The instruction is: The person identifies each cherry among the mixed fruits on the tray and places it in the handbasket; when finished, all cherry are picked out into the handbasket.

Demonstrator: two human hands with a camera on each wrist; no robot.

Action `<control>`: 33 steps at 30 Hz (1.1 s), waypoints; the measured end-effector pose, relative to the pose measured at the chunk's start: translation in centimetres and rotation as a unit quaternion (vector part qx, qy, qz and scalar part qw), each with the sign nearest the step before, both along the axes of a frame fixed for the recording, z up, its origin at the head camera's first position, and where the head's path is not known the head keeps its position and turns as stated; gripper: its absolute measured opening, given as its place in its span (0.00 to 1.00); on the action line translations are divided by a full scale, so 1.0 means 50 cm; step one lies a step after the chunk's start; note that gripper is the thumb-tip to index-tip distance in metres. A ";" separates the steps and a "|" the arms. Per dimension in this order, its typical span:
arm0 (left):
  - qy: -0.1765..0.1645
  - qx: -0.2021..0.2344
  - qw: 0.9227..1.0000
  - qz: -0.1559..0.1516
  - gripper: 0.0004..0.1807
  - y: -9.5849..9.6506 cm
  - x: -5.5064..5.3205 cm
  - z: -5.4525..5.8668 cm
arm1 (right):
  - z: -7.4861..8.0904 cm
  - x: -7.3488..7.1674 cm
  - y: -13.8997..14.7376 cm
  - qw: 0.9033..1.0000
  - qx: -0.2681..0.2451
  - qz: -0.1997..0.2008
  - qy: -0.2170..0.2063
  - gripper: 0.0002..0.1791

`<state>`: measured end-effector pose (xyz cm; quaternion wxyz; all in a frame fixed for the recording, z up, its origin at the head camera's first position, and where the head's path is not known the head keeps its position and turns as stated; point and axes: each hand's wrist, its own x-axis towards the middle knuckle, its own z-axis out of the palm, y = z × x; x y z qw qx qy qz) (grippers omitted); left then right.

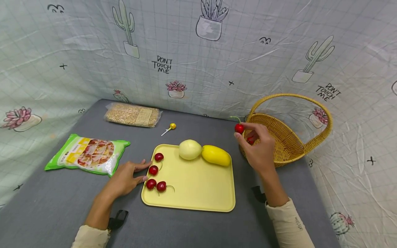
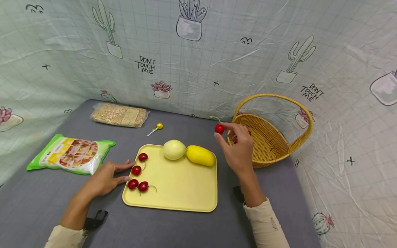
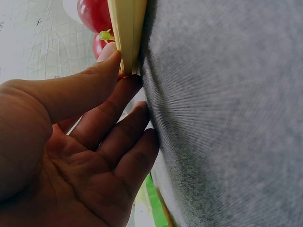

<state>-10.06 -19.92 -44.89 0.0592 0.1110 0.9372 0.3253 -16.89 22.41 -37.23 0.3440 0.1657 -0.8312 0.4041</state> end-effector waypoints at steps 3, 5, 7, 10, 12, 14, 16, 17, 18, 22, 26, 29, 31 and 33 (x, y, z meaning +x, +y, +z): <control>-0.001 -0.003 1.000 0.001 0.30 0.001 0.000 0.000 | -0.002 -0.007 0.013 1.000 -0.008 -0.009 0.012 0.21; 0.000 -0.006 1.000 0.000 0.30 0.000 0.001 -0.001 | -0.003 -0.010 0.019 1.000 -0.015 -0.012 0.017 0.21; 0.002 -0.007 1.000 0.000 0.30 0.000 0.001 -0.001 | -0.003 -0.011 0.023 0.999 -0.022 -0.015 0.020 0.21; 0.002 -0.006 1.000 -0.001 0.29 0.000 0.001 -0.001 | 0.000 -0.011 0.026 0.999 -0.032 -0.024 0.019 0.20; 0.001 -0.006 1.000 0.000 0.30 0.001 0.000 -0.001 | 0.002 -0.010 0.028 0.999 -0.036 -0.034 0.016 0.19; -0.001 -0.006 1.000 0.000 0.30 0.001 0.000 -0.001 | 0.003 -0.011 0.032 0.998 -0.040 -0.043 0.013 0.18; -0.002 -0.006 1.000 0.001 0.30 0.002 0.000 -0.001 | -0.002 -0.017 0.040 0.998 -0.041 -0.050 0.009 0.18; -0.002 -0.006 1.000 0.002 0.30 0.002 0.000 -0.001 | -0.006 -0.021 0.047 0.998 -0.043 -0.052 0.006 0.18; -0.002 -0.007 1.000 0.003 0.30 0.002 0.001 -0.001 | -0.012 -0.026 0.054 0.997 -0.044 -0.056 0.002 0.18; 0.000 -0.007 1.000 0.004 0.29 0.002 0.001 0.000 | -0.034 -0.048 0.087 0.996 -0.051 -0.067 -0.018 0.18; 0.002 -0.008 1.000 0.004 0.29 0.003 0.001 0.000 | -0.049 -0.064 0.114 0.994 -0.059 -0.084 -0.044 0.17; 0.003 -0.008 1.000 0.003 0.29 0.003 0.001 0.000 | -0.056 -0.075 0.131 0.991 -0.050 -0.107 -0.063 0.17; 0.005 -0.008 1.000 0.003 0.29 0.003 0.001 0.000 | -0.059 -0.083 0.143 0.989 -0.043 -0.122 -0.076 0.17; 0.007 -0.008 1.000 0.003 0.29 0.003 0.001 -0.001 | -0.062 -0.091 0.154 0.986 -0.032 -0.136 -0.088 0.17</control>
